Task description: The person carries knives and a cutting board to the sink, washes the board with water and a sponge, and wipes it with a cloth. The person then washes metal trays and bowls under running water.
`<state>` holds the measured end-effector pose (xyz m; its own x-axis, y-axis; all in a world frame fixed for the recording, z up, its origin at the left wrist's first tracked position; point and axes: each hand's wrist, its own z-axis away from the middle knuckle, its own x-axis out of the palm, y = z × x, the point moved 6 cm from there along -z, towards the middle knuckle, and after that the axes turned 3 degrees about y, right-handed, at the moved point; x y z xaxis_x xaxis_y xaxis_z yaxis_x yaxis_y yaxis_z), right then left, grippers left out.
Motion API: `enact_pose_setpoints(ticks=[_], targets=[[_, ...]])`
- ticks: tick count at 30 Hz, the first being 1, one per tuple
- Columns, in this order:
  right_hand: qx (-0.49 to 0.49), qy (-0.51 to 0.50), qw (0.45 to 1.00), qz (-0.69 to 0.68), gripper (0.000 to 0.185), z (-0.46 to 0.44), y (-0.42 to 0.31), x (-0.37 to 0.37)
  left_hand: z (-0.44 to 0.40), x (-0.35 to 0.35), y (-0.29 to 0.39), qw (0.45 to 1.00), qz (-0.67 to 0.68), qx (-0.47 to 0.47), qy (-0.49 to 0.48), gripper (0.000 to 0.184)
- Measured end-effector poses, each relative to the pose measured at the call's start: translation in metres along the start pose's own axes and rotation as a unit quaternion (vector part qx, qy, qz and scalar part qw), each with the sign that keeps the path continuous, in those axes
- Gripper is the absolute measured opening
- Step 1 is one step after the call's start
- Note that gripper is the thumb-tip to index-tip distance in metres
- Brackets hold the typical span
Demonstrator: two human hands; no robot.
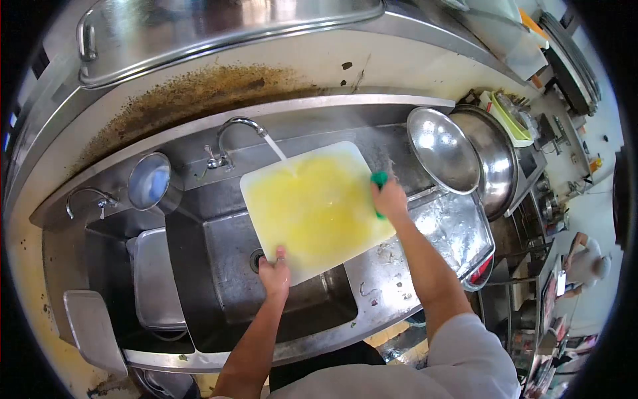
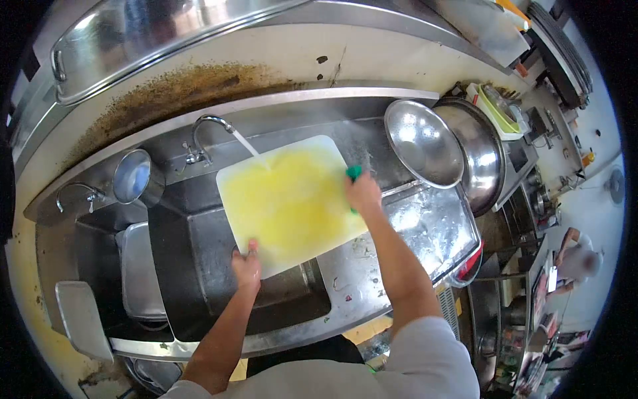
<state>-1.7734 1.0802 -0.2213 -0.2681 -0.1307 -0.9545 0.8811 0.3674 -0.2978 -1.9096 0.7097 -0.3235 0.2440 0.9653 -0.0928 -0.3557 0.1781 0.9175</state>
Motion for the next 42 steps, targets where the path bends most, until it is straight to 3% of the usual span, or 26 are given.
enact_pose_setpoints(ticks=[2,6,10,13,14,16,17,20,23,26,30,33,35,38,40,42], targets=[[-0.014,0.017,1.000,0.014,0.060,0.072,0.025,0.004,-0.005,0.000,-0.006,1.000,0.003,0.014,0.027,0.048],[-0.069,-0.006,0.998,-0.004,0.050,0.178,-0.033,0.020,-0.018,0.002,-0.024,0.998,-0.029,0.040,0.042,0.053],[-0.245,0.009,0.969,0.019,0.050,0.192,-0.102,0.040,-0.033,0.003,-0.002,0.999,-0.035,0.021,0.025,0.057],[-0.082,0.091,0.992,0.023,0.061,0.096,-0.014,0.022,-0.058,0.005,-0.018,0.997,-0.063,0.032,0.010,0.058],[-0.037,0.049,0.996,0.069,0.061,0.061,0.015,0.010,-0.060,0.006,-0.022,0.998,-0.057,0.028,0.005,0.058],[-0.044,0.054,0.983,0.168,0.052,0.032,0.023,-0.014,-0.060,0.008,-0.009,0.999,-0.045,0.024,-0.003,0.059],[-0.054,0.047,0.989,0.133,0.052,0.025,0.007,-0.013,-0.055,0.006,-0.002,0.998,-0.058,-0.015,-0.035,0.059],[-0.105,0.007,0.994,0.009,0.049,0.041,-0.080,-0.007,-0.049,0.004,0.000,0.998,0.005,0.023,-0.065,0.054],[-0.192,-0.057,0.971,-0.129,0.044,0.062,-0.187,0.030,-0.052,-0.008,-0.002,0.992,-0.044,-0.002,-0.115,0.046],[-0.260,-0.194,0.926,-0.195,0.037,0.100,-0.301,0.049,-0.056,-0.014,-0.008,0.991,-0.001,0.011,-0.130,0.043],[-0.348,-0.224,0.827,-0.381,0.027,0.148,-0.438,0.070,-0.056,-0.015,-0.012,0.989,0.015,0.050,-0.135,0.034],[-0.286,-0.278,0.826,-0.400,0.023,0.164,-0.512,0.076,-0.050,-0.021,0.004,0.986,-0.059,0.072,-0.135,0.032],[-0.217,-0.354,0.823,-0.387,0.022,0.170,-0.542,0.082,-0.065,-0.009,-0.020,0.972,-0.046,0.185,-0.134,0.032],[-0.134,-0.445,0.704,-0.537,0.025,0.163,-0.557,0.109,-0.075,-0.007,-0.037,0.959,-0.010,0.257,-0.117,0.031],[-0.104,-0.433,0.672,-0.592,0.026,0.159,-0.526,0.103,-0.066,-0.010,-0.029,0.973,-0.009,0.197,-0.120,0.030],[-0.057,-0.434,0.631,-0.640,0.024,0.145,-0.468,0.098,-0.046,-0.031,0.017,0.987,-0.041,0.068,-0.141,0.029]])
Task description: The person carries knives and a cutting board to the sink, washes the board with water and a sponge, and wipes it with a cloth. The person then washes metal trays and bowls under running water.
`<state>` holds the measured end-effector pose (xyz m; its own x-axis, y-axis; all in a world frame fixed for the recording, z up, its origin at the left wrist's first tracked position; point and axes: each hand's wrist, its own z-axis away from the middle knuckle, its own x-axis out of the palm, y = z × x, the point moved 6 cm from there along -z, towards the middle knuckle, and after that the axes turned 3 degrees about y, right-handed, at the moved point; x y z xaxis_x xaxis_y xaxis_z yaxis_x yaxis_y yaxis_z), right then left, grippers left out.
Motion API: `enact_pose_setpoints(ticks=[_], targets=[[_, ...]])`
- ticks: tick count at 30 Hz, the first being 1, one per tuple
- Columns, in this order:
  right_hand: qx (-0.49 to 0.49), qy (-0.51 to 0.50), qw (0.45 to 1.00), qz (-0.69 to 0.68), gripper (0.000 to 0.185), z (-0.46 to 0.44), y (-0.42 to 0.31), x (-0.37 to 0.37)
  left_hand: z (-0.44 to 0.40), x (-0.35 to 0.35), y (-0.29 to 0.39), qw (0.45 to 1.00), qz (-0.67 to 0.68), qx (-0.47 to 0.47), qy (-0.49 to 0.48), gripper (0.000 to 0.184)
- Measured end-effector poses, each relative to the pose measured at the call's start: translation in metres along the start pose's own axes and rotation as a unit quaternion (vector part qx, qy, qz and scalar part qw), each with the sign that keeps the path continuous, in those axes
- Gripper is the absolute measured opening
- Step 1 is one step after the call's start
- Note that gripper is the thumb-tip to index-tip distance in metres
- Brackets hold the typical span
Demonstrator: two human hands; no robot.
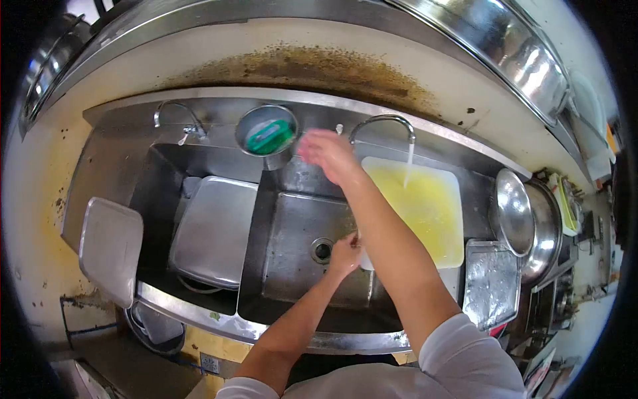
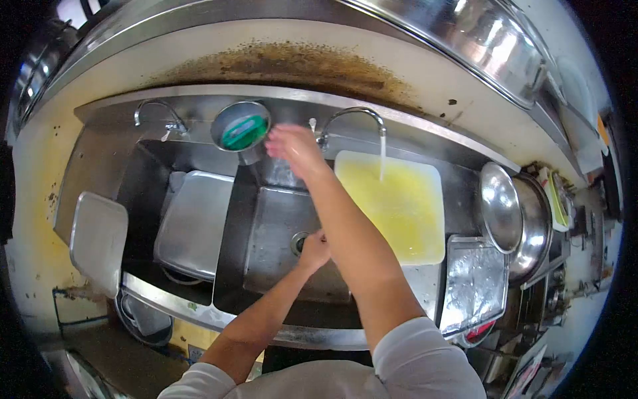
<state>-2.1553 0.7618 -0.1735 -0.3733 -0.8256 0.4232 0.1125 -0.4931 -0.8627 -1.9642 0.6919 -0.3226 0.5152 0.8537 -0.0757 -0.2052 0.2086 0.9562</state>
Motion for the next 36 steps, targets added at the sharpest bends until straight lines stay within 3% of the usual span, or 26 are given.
enact_pose_setpoints(ticks=[1,3,5,6,8,9,10,12,14,15,16,17,19,22,25,26,28,29,30,31,33,36], targets=[[0.016,0.002,0.999,-0.043,0.021,0.012,0.005,-0.038,-0.001,-0.004,0.005,0.999,-0.032,-0.003,-0.006,0.028],[0.041,0.103,0.989,-0.096,0.018,0.027,0.011,-0.135,-0.006,-0.005,0.012,0.995,-0.096,-0.010,-0.013,0.029],[0.008,0.149,0.969,-0.199,0.015,0.004,0.019,-0.255,-0.002,-0.009,0.048,0.962,-0.173,0.171,0.121,0.031],[0.001,0.174,0.960,-0.220,0.014,0.006,0.007,-0.265,0.002,-0.008,0.069,0.924,-0.208,0.261,0.184,0.033],[-0.010,0.226,0.938,-0.262,0.012,0.019,-0.016,-0.282,-0.010,0.018,0.090,0.922,-0.206,0.314,0.093,0.037],[-0.060,0.151,0.983,-0.086,0.017,0.018,-0.018,-0.287,-0.017,0.037,0.093,0.908,-0.224,0.350,0.055,0.036],[-0.133,0.095,0.983,0.083,0.022,0.024,-0.024,-0.284,-0.024,0.056,0.096,0.891,-0.240,0.385,0.017,0.036],[-0.113,0.106,0.969,0.194,0.028,0.041,-0.016,-0.288,-0.046,0.096,0.091,0.829,-0.413,0.376,-0.016,0.044],[-0.054,0.232,0.841,0.486,0.041,0.074,-0.002,-0.310,-0.073,0.122,0.091,0.753,-0.532,0.388,-0.009,0.052],[-0.122,0.220,0.803,0.540,0.046,0.097,0.008,-0.314,-0.092,0.134,0.089,0.712,-0.592,0.373,-0.052,0.059],[-0.188,0.205,0.758,0.590,0.052,0.121,0.019,-0.316,-0.108,0.137,0.100,0.744,-0.554,0.369,-0.058,0.058],[-0.189,0.198,0.699,0.661,0.054,0.141,0.024,-0.317,-0.124,0.139,0.110,0.775,-0.514,0.362,-0.062,0.057],[-0.183,0.177,0.566,0.784,0.058,0.181,0.014,-0.309,-0.155,0.143,0.123,0.787,-0.515,0.339,-0.026,0.057],[-0.101,0.247,0.574,0.774,0.062,0.187,-0.011,-0.340,-0.193,0.153,0.102,0.755,-0.537,0.377,-0.013,0.058],[-0.079,0.346,0.584,0.730,0.064,0.176,-0.017,-0.352,-0.180,0.120,0.092,0.782,-0.502,0.368,-0.043,0.061],[-0.043,0.348,0.540,0.765,0.065,0.168,-0.010,-0.347,-0.161,0.107,0.093,0.804,-0.476,0.352,-0.056,0.063],[0.029,0.350,0.443,0.825,0.067,0.150,0.009,-0.321,-0.103,0.067,0.101,0.852,-0.404,0.308,0.129,0.056],[-0.074,0.264,0.705,0.654,0.068,0.133,0.044,-0.310,-0.087,0.053,0.071,0.896,-0.350,0.221,0.158,0.053],[-0.138,0.198,0.761,0.602,0.069,0.122,0.053,-0.291,-0.080,0.043,0.045,0.929,-0.291,0.130,0.187,0.050],[-0.188,0.122,0.811,0.540,0.069,0.117,0.049,-0.263,-0.071,0.043,0.052,0.955,-0.257,0.044,0.144,0.050],[-0.218,0.070,0.611,0.758,0.067,0.101,0.030,-0.226,-0.041,0.041,0.057,0.973,-0.182,-0.133,0.051,0.049],[-0.265,0.221,0.576,0.741,0.062,0.046,0.014,-0.235,-0.039,0.043,0.057,0.986,-0.162,-0.027,0.027,0.051]])
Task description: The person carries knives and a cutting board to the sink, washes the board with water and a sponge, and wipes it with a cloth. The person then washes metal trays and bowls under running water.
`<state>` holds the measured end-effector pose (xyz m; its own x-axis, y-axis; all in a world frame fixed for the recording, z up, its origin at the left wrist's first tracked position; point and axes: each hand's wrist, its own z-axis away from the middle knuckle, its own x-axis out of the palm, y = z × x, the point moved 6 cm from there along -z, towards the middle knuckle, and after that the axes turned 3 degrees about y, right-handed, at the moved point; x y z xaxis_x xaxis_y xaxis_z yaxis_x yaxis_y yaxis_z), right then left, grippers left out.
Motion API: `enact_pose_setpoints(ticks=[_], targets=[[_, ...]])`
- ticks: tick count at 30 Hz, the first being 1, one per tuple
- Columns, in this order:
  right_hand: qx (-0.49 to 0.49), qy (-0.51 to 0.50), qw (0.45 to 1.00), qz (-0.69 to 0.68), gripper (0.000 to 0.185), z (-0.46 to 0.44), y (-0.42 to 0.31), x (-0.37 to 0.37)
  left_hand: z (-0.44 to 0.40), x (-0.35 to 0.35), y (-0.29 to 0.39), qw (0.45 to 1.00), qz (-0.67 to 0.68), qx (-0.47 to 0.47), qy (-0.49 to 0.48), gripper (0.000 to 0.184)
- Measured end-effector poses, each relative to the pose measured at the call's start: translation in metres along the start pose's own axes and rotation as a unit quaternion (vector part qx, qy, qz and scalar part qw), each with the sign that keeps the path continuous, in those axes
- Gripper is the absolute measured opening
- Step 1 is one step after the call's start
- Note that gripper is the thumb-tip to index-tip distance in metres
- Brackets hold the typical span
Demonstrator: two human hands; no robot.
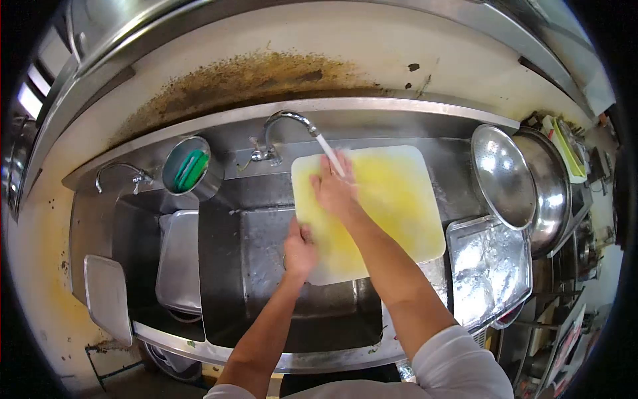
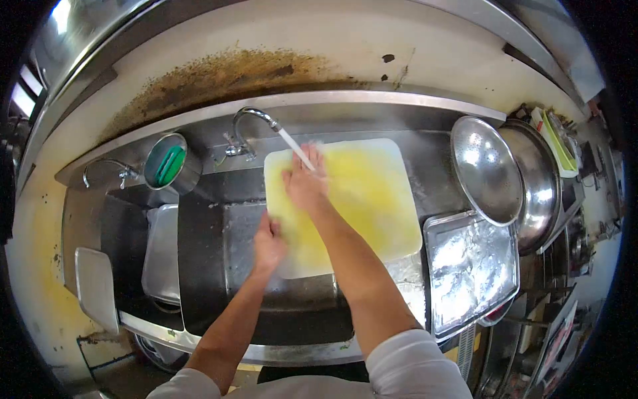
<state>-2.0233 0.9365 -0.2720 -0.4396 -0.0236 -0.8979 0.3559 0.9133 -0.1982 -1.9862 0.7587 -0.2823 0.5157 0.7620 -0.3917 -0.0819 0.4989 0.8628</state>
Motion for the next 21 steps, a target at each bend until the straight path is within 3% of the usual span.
enact_pose_setpoints(ticks=[4,6,9,12,15,18,19,21], targets=[[-0.101,-0.036,0.990,-0.087,0.058,0.023,-0.023,0.004,-0.012,0.002,-0.002,0.968,-0.057,0.222,0.100,0.053],[-0.132,-0.083,0.981,-0.114,0.059,0.079,-0.019,-0.026,-0.018,0.008,0.016,0.910,-0.188,0.347,0.127,0.055],[-0.093,-0.201,0.968,-0.117,0.062,0.140,0.019,-0.085,-0.035,0.032,0.040,0.844,-0.365,0.391,0.038,0.061],[0.084,-0.121,0.988,0.047,0.068,0.147,0.107,-0.108,-0.070,0.054,0.079,0.823,-0.386,0.416,0.010,0.066],[0.068,-0.049,0.990,0.112,0.068,0.161,0.110,-0.079,-0.113,0.096,0.101,0.829,-0.416,0.361,0.098,0.066],[-0.057,-0.167,0.984,-0.011,0.072,0.145,0.056,-0.088,-0.126,0.136,0.101,0.783,-0.407,0.469,-0.023,0.063],[-0.053,-0.224,0.972,-0.035,0.072,0.134,0.066,-0.082,-0.118,0.125,0.103,0.808,-0.375,0.449,-0.071,0.063],[0.004,-0.167,0.986,0.010,0.074,0.107,0.116,-0.071,-0.097,0.076,0.114,0.846,-0.312,0.403,-0.159,0.064]])
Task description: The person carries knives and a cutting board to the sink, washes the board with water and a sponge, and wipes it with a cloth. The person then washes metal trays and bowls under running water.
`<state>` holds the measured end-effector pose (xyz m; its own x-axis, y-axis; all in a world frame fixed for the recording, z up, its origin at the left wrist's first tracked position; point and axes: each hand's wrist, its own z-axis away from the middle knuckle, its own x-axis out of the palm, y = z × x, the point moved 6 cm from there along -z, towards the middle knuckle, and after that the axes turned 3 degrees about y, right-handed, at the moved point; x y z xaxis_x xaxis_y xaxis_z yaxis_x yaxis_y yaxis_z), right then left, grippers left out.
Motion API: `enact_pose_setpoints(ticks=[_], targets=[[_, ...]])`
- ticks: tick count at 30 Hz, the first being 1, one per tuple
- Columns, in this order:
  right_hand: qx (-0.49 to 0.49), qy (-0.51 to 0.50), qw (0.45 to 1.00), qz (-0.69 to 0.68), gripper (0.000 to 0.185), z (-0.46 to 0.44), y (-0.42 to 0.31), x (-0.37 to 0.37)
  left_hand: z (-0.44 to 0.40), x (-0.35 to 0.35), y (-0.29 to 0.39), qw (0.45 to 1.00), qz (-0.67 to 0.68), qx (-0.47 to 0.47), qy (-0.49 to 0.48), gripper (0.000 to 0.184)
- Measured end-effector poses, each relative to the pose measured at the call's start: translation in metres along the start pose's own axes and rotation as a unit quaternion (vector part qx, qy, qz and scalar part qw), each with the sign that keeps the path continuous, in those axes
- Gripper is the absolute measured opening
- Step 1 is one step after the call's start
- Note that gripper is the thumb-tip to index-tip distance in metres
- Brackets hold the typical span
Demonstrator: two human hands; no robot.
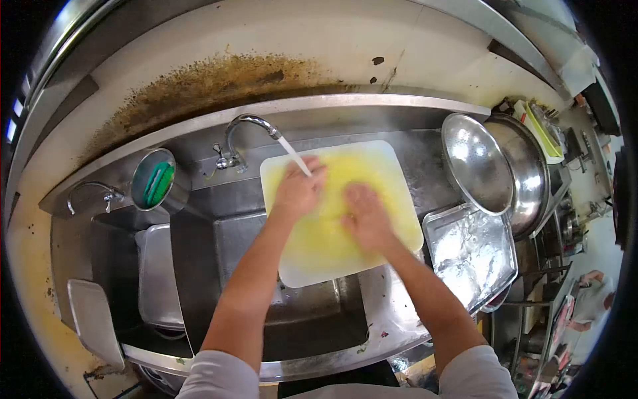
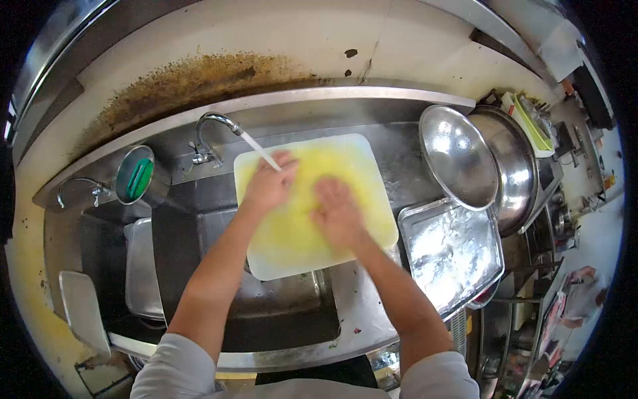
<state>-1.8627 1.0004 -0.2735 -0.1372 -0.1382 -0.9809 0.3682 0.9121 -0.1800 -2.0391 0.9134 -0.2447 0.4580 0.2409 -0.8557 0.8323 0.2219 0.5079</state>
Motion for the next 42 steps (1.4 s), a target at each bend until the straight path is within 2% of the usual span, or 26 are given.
enact_pose_setpoints(ticks=[2,3,4,5,6,7,8,9,12,15,16,18,20,21,23,26,28,29,31,32,35,36,38,40,41,42], targets=[[0.102,0.047,0.994,0.008,0.074,-0.033,0.046,0.000,0.052,-0.008,-0.021,0.974,-0.114,-0.099,0.166,0.063],[0.172,0.064,0.983,-0.003,0.073,-0.048,0.063,-0.002,0.080,-0.009,-0.028,0.952,-0.124,-0.153,0.233,0.063],[0.187,0.054,0.980,0.038,0.073,-0.061,0.058,0.000,0.111,-0.007,-0.032,0.924,-0.133,-0.207,0.294,0.064],[0.202,0.042,0.975,0.078,0.073,-0.076,0.040,0.007,0.140,0.013,-0.048,0.882,0.050,-0.367,0.290,0.061],[0.215,0.033,0.969,0.120,0.073,-0.089,0.022,0.012,0.149,0.025,-0.050,0.833,0.213,-0.437,0.265,0.058],[0.149,0.044,0.982,0.108,0.071,-0.102,-0.002,0.023,0.161,0.039,-0.049,0.745,0.347,-0.512,0.248,0.055],[0.083,0.054,0.990,0.096,0.070,-0.113,-0.026,0.035,0.164,0.035,-0.032,0.691,0.460,-0.513,0.216,0.052],[0.035,0.047,0.998,0.012,0.068,-0.120,-0.056,0.036,0.164,0.038,-0.018,0.625,0.567,-0.505,0.182,0.049],[-0.109,0.088,0.976,-0.166,0.064,-0.132,-0.139,0.020,0.169,0.047,-0.020,0.663,0.591,-0.397,0.230,0.036],[-0.142,0.051,0.972,-0.181,0.053,-0.147,-0.174,-0.027,0.182,0.020,0.010,0.672,0.589,-0.368,0.257,0.030],[-0.159,0.161,0.941,-0.251,0.043,-0.155,-0.166,-0.031,0.187,0.011,0.015,0.675,0.581,-0.364,0.271,0.029],[-0.097,0.024,0.987,-0.125,0.037,-0.177,-0.123,-0.014,0.200,-0.005,0.025,0.684,0.566,-0.351,0.297,0.026],[-0.103,0.096,0.976,-0.165,0.040,-0.178,-0.039,-0.014,0.219,-0.016,0.025,0.688,0.548,-0.355,0.317,0.024],[-0.187,0.086,0.978,0.030,0.047,-0.176,0.005,-0.002,0.227,-0.022,0.023,0.688,0.538,-0.359,0.329,0.024],[0.096,0.119,0.985,-0.074,0.047,-0.146,0.049,-0.018,0.241,-0.027,0.018,0.685,0.519,-0.387,0.333,0.026],[0.044,0.171,0.982,0.068,0.051,-0.132,0.001,0.012,0.242,-0.019,0.002,0.678,0.514,-0.408,0.331,0.026],[0.002,0.142,0.985,0.093,0.055,-0.118,-0.064,0.007,0.243,-0.008,0.000,0.681,0.503,-0.415,0.335,0.026],[-0.002,0.058,0.997,-0.046,0.059,-0.116,-0.087,0.022,0.242,-0.008,0.002,0.671,0.498,-0.423,0.350,0.028],[-0.028,0.115,0.989,-0.084,0.059,-0.072,-0.150,0.007,0.230,-0.011,0.004,0.650,0.491,-0.440,0.378,0.031],[-0.046,0.103,0.988,-0.107,0.059,-0.039,-0.174,-0.003,0.228,0.009,-0.014,0.613,0.537,-0.440,0.376,0.039],[-0.090,0.062,0.979,-0.174,0.058,0.052,-0.199,-0.036,0.205,-0.006,-0.009,0.619,0.540,-0.444,0.357,0.042],[-0.109,0.073,0.982,-0.137,0.057,0.062,-0.183,-0.040,0.203,0.004,-0.015,0.613,0.587,-0.411,0.334,0.052],[-0.147,0.090,0.983,-0.067,0.054,0.090,-0.132,-0.037,0.204,0.006,-0.015,0.617,0.556,-0.455,0.322,0.053],[-0.136,0.074,0.987,0.035,0.052,0.086,-0.040,-0.021,0.202,0.010,-0.017,0.618,0.546,-0.469,0.315,0.054],[-0.045,0.156,0.983,-0.084,0.048,0.088,0.015,-0.026,0.203,0.015,-0.024,0.617,0.552,-0.465,0.314,0.054],[-0.012,0.150,0.986,-0.065,0.051,0.088,0.031,-0.033,0.204,0.018,-0.026,0.616,0.557,-0.462,0.312,0.054]])
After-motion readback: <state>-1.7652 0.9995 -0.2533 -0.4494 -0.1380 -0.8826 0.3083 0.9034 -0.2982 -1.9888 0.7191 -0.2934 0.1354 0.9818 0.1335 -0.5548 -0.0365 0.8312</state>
